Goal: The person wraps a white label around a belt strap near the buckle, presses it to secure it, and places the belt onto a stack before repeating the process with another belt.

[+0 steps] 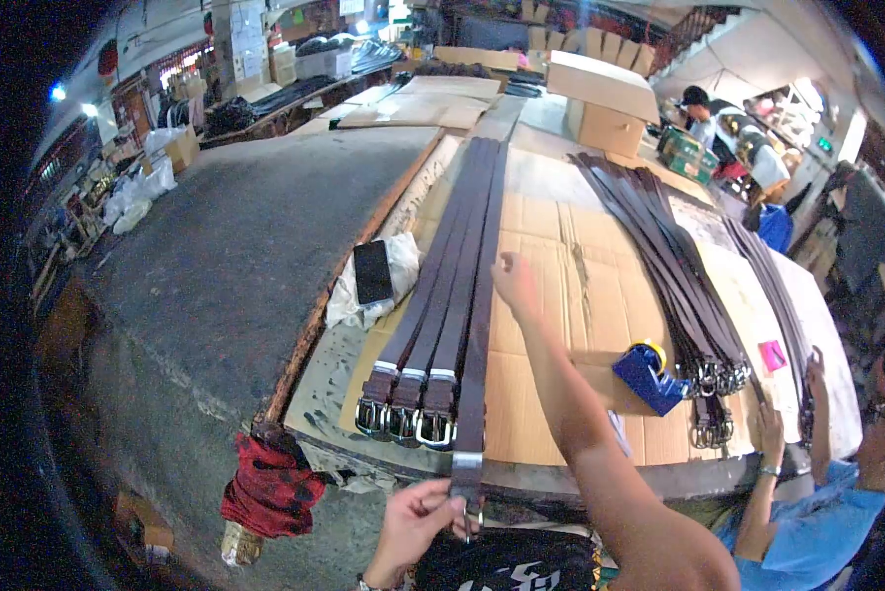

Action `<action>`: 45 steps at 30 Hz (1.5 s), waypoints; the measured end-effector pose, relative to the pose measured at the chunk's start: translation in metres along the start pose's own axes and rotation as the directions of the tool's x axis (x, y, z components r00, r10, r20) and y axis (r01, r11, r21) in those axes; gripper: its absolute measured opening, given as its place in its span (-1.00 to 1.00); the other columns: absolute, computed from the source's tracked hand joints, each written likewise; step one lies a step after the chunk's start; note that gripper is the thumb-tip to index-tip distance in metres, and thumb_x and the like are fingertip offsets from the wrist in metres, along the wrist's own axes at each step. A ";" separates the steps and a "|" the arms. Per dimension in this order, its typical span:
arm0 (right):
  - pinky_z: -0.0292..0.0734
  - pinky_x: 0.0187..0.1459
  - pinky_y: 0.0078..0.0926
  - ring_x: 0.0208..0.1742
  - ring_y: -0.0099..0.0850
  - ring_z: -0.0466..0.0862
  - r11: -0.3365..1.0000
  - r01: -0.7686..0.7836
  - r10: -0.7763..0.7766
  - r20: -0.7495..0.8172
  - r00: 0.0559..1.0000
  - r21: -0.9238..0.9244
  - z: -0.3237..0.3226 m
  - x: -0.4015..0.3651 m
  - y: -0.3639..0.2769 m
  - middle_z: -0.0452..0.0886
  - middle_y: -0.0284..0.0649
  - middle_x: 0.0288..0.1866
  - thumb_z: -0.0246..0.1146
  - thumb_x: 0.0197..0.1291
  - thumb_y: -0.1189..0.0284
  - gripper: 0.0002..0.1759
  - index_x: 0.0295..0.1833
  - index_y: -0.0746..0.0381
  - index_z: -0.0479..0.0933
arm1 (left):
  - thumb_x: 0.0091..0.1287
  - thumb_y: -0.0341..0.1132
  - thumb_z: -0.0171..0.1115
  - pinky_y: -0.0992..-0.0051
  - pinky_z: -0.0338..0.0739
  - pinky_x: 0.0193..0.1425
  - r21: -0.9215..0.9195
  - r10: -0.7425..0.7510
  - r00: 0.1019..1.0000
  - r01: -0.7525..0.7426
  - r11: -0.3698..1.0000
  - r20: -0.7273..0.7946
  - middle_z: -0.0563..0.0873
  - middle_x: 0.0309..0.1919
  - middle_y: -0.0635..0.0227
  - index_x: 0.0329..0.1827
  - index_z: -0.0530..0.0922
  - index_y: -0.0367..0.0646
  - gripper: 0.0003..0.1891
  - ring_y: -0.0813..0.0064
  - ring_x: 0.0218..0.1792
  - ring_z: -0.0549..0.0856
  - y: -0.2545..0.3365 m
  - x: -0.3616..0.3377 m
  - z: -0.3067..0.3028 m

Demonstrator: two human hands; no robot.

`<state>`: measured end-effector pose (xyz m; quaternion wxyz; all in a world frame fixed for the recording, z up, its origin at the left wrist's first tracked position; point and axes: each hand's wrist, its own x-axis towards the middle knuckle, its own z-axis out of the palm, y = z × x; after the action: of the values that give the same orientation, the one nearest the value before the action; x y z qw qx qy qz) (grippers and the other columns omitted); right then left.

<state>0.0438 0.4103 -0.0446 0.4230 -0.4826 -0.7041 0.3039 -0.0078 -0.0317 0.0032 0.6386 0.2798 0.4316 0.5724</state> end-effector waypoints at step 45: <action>0.61 -0.07 -0.19 -0.14 -0.08 0.71 0.992 -0.071 0.089 0.169 0.982 -0.109 -0.086 -0.273 -0.102 0.67 0.02 -0.09 0.41 0.22 0.15 -0.41 0.24 0.30 0.53 | 0.52 -0.14 0.22 0.35 0.42 0.38 0.763 0.456 0.889 -0.274 0.586 -0.031 0.63 0.23 -0.03 0.34 0.49 -0.39 -0.49 0.31 0.28 0.59 0.091 0.139 -0.115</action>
<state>0.1249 0.1209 -0.0022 0.3222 -0.5032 -0.7329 0.3252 -0.1568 0.1047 -0.0059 0.2840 0.5307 0.6273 0.4942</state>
